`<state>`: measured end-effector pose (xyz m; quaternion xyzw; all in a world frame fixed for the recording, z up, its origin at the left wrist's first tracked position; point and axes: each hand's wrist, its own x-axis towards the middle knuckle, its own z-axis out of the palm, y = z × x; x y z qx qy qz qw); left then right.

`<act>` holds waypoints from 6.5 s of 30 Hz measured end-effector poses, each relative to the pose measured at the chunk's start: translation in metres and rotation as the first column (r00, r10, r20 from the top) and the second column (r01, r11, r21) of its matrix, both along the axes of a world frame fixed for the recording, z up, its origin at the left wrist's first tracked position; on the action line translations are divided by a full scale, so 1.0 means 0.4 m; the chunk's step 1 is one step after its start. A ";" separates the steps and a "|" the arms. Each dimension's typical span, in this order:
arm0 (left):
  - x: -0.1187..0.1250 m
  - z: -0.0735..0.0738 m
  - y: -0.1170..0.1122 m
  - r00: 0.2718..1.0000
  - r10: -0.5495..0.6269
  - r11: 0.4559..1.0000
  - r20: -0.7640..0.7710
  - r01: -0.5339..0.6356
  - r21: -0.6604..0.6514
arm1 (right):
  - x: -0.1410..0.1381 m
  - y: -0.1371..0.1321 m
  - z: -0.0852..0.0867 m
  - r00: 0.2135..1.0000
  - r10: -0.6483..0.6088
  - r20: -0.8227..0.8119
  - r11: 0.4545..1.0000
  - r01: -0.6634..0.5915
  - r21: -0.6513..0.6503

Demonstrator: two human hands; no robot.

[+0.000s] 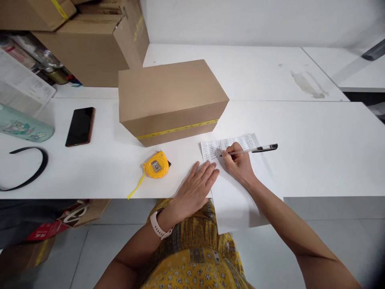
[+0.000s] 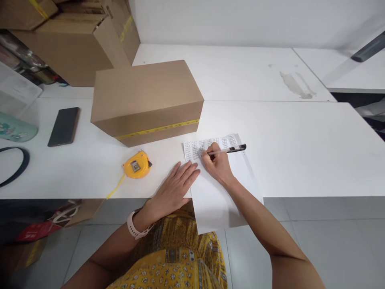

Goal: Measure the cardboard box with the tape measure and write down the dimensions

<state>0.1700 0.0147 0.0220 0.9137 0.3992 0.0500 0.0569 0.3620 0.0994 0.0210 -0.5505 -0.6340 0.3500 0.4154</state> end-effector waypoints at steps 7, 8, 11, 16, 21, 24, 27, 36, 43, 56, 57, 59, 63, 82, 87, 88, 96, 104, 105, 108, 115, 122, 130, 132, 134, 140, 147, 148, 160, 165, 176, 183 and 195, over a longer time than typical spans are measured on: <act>0.001 0.000 -0.001 1.000 0.003 1.000 0.014 -0.003 -0.011 | -0.001 0.000 0.003 0.999 0.004 0.032 0.999 -0.005 0.031; 0.001 0.000 -0.001 1.000 0.004 1.000 0.017 -0.003 -0.014 | 0.000 -0.001 0.003 1.000 0.006 0.031 1.000 -0.007 0.025; 0.001 -0.001 -0.001 0.999 0.007 1.000 0.037 -0.007 -0.018 | 0.001 -0.003 0.002 1.000 0.002 0.023 1.000 -0.002 -0.003; 0.000 -0.003 0.000 0.998 0.006 1.000 0.059 -0.004 -0.025 | 0.000 -0.004 -0.006 0.999 -0.027 0.020 1.000 0.027 0.011; -0.003 -0.002 0.000 0.998 0.008 1.000 0.056 -0.007 -0.023 | 0.041 0.005 0.010 0.954 -0.267 -0.134 0.951 0.283 0.127; -0.005 -0.001 -0.002 0.998 0.004 1.000 0.055 -0.003 -0.019 | 0.129 0.016 0.030 0.908 -0.398 -0.133 0.882 0.419 0.216; -0.007 -0.003 -0.003 0.998 0.001 1.000 0.063 0.000 -0.016 | 0.268 0.020 0.028 0.863 -0.489 0.129 0.848 0.435 0.301; -0.010 -0.005 -0.016 0.993 0.025 0.996 0.120 -0.015 -0.083 | 0.539 0.035 -0.061 0.679 -0.413 0.608 0.905 0.231 0.357; -0.128 0.087 -0.098 0.878 0.183 0.957 0.441 -0.262 0.125 | 0.524 0.029 -0.086 0.718 -0.512 0.472 0.848 0.334 0.412; -0.223 0.029 -0.059 0.559 0.562 0.781 0.609 -0.601 -0.169 | 0.392 -0.053 0.023 0.664 -0.696 0.272 0.629 0.382 0.677; -0.203 0.044 -0.082 0.526 0.572 0.801 0.630 -0.525 -0.289 | 0.335 -0.092 0.049 0.721 -0.659 0.216 0.618 0.355 0.702; -0.160 0.076 -0.134 0.492 0.579 0.812 0.650 -0.271 -0.517 | 0.207 -0.181 0.096 0.920 -0.337 0.200 0.814 0.178 0.554; -0.101 0.126 -0.229 0.569 0.523 0.723 0.635 0.098 -0.684 | 0.009 -0.337 0.154 0.883 0.467 -0.046 0.879 -0.469 -0.080; -0.561 0.506 0.118 0.258 0.622 0.783 0.740 -0.205 -0.587 | 0.068 0.184 0.489 0.948 0.028 -0.316 0.994 0.007 0.109; -0.725 0.482 0.201 0.080 0.739 0.664 0.669 -0.256 -0.702 | 0.042 0.363 0.443 0.885 -0.195 -0.422 0.981 0.179 -0.077; -0.743 0.468 0.207 0.083 0.751 0.651 0.655 -0.258 -0.714 | 0.026 0.377 0.423 0.883 -0.221 -0.414 0.975 0.185 -0.124; -0.767 0.413 0.267 0.126 0.769 0.638 0.627 -0.211 -0.740 | -0.112 0.434 0.320 0.914 -0.183 -0.362 0.975 0.122 -0.185; -0.676 0.407 0.359 0.203 0.737 0.673 0.645 -0.133 -0.728 | -0.171 0.437 0.299 0.962 -0.119 -0.245 0.956 0.045 -0.290; -0.672 0.404 0.364 0.203 0.734 0.676 0.648 -0.131 -0.725 | -0.172 0.432 0.297 0.965 -0.120 -0.234 0.952 0.045 -0.303; -0.671 0.397 0.365 0.203 0.732 0.678 0.650 -0.121 -0.725 | -0.174 0.416 0.298 0.972 -0.120 -0.202 0.946 0.050 -0.320; -0.669 0.393 0.368 0.213 0.724 0.682 0.656 -0.080 -0.727 | -0.163 0.392 0.306 0.987 -0.143 -0.070 0.962 0.122 -0.245; -0.660 0.418 0.414 0.290 0.725 0.667 0.624 -0.071 -0.742 | -0.128 0.363 0.291 0.965 -0.205 0.167 0.972 0.221 -0.084; -0.663 0.430 0.418 0.352 0.729 0.647 0.587 -0.072 -0.759 | -0.129 0.371 0.297 0.938 -0.219 0.269 0.968 0.243 -0.057; -0.666 0.428 0.418 0.366 0.728 0.643 0.580 -0.072 -0.762 | -0.128 0.376 0.295 0.946 -0.214 0.243 0.967 0.241 -0.085; -0.669 0.428 0.420 0.376 0.729 0.640 0.572 -0.078 -0.764 | -0.127 0.379 0.292 0.948 -0.222 0.228 0.964 0.248 -0.094; -0.680 0.434 0.435 0.390 0.738 0.629 0.551 -0.101 -0.771 | -0.129 0.373 0.298 0.969 -0.213 0.126 0.963 0.230 -0.141; -0.692 0.429 0.447 0.383 0.746 0.620 0.545 -0.100 -0.778 | -0.112 0.355 0.318 0.990 -0.128 -0.057 0.947 0.105 -0.303; -0.693 0.427 0.447 0.380 0.747 0.618 0.545 -0.099 -0.780 | -0.110 0.352 0.319 0.989 -0.125 -0.075 0.943 0.095 -0.320; -0.696 0.423 0.448 0.391 0.741 0.626 0.547 -0.107 -0.772 | -0.118 0.370 0.341 0.988 -0.093 0.120 0.973 0.116 -0.201; -0.671 0.442 0.434 0.414 0.717 0.660 0.561 -0.142 -0.738 | -0.121 0.372 0.357 0.983 -0.071 0.168 0.972 0.106 -0.210; -0.367 0.494 0.158 0.532 0.600 0.598 0.597 0.197 -0.777 | -0.188 0.367 0.528 0.992 0.117 0.055 0.992 -0.119 0.046; -0.093 0.289 0.007 0.044 0.756 0.582 0.653 0.411 -0.701 | -0.270 0.363 0.420 0.932 0.333 0.145 0.942 -0.335 -0.012; -0.120 0.410 0.267 -0.018 0.872 0.456 0.489 0.392 -0.799 | -0.283 0.450 0.370 0.917 0.195 0.347 0.974 -0.223 0.042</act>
